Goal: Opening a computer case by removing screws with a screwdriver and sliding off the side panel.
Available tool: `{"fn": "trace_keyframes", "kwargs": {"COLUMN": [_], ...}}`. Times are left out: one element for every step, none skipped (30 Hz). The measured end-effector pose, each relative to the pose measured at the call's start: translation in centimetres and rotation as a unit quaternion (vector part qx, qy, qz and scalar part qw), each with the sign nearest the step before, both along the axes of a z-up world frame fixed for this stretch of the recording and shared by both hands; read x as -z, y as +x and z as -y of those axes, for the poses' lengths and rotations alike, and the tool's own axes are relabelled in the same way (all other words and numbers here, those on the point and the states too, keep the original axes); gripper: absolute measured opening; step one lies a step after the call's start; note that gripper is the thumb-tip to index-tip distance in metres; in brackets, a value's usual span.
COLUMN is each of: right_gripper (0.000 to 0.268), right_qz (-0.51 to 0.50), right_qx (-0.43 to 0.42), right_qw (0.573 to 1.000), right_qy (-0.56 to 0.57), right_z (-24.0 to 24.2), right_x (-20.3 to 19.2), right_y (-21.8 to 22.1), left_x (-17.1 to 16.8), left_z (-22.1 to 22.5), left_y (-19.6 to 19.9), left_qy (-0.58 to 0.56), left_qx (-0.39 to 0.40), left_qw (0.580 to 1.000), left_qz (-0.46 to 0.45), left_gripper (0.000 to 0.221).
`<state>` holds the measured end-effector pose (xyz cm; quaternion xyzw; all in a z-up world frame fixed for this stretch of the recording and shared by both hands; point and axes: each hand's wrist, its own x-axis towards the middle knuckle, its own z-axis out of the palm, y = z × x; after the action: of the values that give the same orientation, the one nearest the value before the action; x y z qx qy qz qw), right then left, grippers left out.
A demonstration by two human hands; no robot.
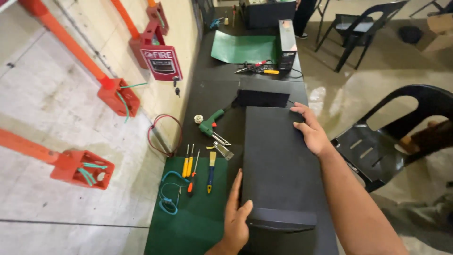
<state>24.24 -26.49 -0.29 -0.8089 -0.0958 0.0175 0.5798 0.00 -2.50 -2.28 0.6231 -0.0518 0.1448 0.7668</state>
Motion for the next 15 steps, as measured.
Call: {"fn": "trace_keyframes", "kwargs": {"right_gripper": [0.046, 0.046, 0.047, 0.047, 0.045, 0.044, 0.044, 0.045, 0.048, 0.048, 0.047, 0.046, 0.046, 0.048, 0.050], "right_qz": [-0.003, -0.054, -0.103, -0.104, -0.091, -0.078, -0.078, -0.016, 0.047, 0.048, 0.091, 0.133, 0.129, 0.152, 0.170], "right_qx": [0.005, 0.054, 0.104, 0.110, 0.135, 0.160, 0.159, 0.166, 0.171, 0.169, 0.190, 0.210, 0.213, 0.251, 0.288], "right_qw": [1.000, 0.996, 0.986, 0.985, 0.985, 0.984, 0.984, 0.986, 0.984, 0.984, 0.978, 0.968, 0.968, 0.955, 0.941], "right_qy": [0.000, 0.040, 0.079, 0.079, 0.051, 0.022, 0.020, 0.011, 0.003, 0.003, -0.011, -0.025, -0.026, -0.038, -0.052], "right_z": [0.1, 0.1, 0.2, 0.8, 1.4, 1.9, 2.9, 3.9, 4.7, 5.2, 5.6, 6.0, 6.3, 6.5, 6.8], "right_x": [-0.4, -0.7, -1.2, -1.2, -1.2, -1.2, 0.0, 1.1, 2.2, 2.4, 2.7, 3.1, 3.6, 4.1, 4.8], "right_y": [-0.9, -1.8, -2.6, -3.5, -4.5, -5.6, -6.4, -7.3, -8.0, -8.9, -10.0, -11.1, -11.7, -12.4, -13.4], "left_x": [0.6, 1.3, 1.9, 2.4, 2.9, 3.4, 4.6, 5.8, 6.8, 6.8, 6.9, 7.0, 6.5, 6.1, 5.8], "left_z": [-0.1, -0.2, -0.3, -1.1, -1.7, -2.3, -2.9, -3.5, -4.2, -4.6, -5.1, -5.5, -5.9, -6.2, -6.5], "left_y": [0.4, 0.8, 1.4, 2.3, 3.0, 3.6, 4.9, 6.1, 7.4, 8.9, 10.2, 11.4, 12.7, 14.0, 15.1], "left_qy": [0.000, 0.008, 0.015, 0.015, 0.044, 0.073, 0.071, 0.094, 0.118, 0.117, 0.112, 0.107, 0.108, 0.161, 0.213], "left_qx": [0.005, -0.064, -0.131, -0.125, -0.156, -0.187, -0.187, -0.204, -0.221, -0.222, -0.226, -0.231, -0.227, -0.247, -0.263], "left_qw": [1.000, 0.998, 0.991, 0.991, 0.987, 0.980, 0.980, 0.974, 0.968, 0.967, 0.967, 0.967, 0.968, 0.956, 0.941], "left_qz": [-0.003, 0.015, 0.035, 0.033, 0.020, 0.007, 0.006, 0.021, 0.037, 0.038, 0.024, 0.011, 0.008, 0.007, 0.004], "left_gripper": [0.067, 0.050, 0.041, 0.041, 0.041, 0.047, 0.047, 0.046, 0.046, 0.046, 0.047, 0.051, 0.051, 0.052, 0.054]}}
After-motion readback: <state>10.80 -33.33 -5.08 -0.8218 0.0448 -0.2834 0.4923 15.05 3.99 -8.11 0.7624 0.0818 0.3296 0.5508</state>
